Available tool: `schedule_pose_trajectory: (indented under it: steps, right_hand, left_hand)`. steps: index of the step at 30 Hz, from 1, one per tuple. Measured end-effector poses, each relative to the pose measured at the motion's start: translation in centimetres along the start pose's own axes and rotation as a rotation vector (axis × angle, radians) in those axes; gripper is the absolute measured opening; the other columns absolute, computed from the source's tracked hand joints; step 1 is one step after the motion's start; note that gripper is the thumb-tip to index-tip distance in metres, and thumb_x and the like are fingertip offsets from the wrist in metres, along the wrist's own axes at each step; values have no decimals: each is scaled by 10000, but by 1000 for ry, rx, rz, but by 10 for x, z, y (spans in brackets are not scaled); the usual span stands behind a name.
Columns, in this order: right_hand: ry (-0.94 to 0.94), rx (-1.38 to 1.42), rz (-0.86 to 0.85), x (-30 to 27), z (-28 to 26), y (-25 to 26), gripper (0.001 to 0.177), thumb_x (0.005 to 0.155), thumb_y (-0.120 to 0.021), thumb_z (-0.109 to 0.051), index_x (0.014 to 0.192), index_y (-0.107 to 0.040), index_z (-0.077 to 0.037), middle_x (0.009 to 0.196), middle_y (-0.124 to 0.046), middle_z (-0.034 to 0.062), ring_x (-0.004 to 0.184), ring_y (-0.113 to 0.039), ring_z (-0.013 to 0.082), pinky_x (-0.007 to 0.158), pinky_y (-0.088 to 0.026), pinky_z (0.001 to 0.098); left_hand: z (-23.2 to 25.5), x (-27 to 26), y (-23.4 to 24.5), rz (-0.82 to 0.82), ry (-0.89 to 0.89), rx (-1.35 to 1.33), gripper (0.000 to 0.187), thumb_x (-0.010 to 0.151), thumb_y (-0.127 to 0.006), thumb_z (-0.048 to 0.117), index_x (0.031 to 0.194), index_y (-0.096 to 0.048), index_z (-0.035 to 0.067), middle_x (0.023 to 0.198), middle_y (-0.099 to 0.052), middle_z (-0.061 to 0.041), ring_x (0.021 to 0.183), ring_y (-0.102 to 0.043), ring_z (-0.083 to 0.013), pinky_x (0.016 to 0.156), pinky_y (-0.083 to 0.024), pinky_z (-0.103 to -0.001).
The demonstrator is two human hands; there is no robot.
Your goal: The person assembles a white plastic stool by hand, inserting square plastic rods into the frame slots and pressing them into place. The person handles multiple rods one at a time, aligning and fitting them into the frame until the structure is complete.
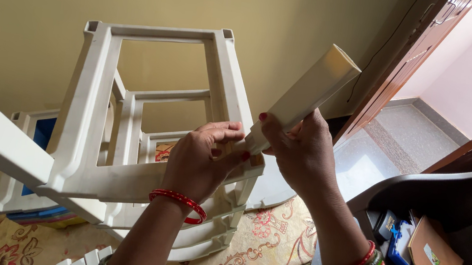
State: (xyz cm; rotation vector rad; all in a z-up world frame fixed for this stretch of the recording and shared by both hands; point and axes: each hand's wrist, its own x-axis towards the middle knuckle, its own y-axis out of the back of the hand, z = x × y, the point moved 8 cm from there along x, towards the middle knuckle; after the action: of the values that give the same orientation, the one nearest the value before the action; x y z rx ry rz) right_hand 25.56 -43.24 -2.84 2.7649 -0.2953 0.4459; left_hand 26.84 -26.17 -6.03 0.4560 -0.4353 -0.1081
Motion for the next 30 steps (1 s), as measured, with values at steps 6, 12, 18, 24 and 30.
schedule_pose_trajectory:
  steps: [6,12,18,24,30]
  right_hand:
    - [-82,210,-43,6,14,1,329,933,-689,-181,1183,-552,-15,1038,-711,114,906,-773,222,720,-698,358]
    - [-1,104,-105,2,4,0,296,928,-692,-183,1155,-585,-26,1024,-732,111,916,-784,203,750,-697,356]
    - [-50,-120,-43,-9,-3,2,270,916,-713,-219,1097,-625,-39,883,-773,94,802,-784,190,677,-640,327]
    - [5,-312,47,-18,-17,3,334,878,-730,-292,1124,-625,-92,931,-792,70,833,-806,168,702,-637,330]
    - [65,-385,90,-20,-26,3,292,855,-766,-309,1035,-702,-87,894,-790,68,828,-797,174,702,-620,337]
  left_hand:
    - [-9,-2,-2,19,96,-19,250,884,-675,259,1080,-806,176,1231,-765,69,890,-797,-135,811,-624,-271]
    - [-5,-2,0,28,73,-20,254,885,-656,247,1069,-808,158,1243,-754,59,899,-791,-139,817,-620,-275]
    - [1,-4,-2,-23,51,66,380,790,-671,297,1121,-789,151,1313,-719,45,922,-773,-163,856,-602,-305]
    - [19,-9,-1,-39,-167,213,570,669,-837,362,1180,-770,119,1362,-655,-27,1178,-645,-236,1025,-484,-377]
    - [15,-8,-4,-51,-125,235,599,600,-922,366,1134,-770,140,1358,-666,24,1160,-659,-221,1063,-464,-374]
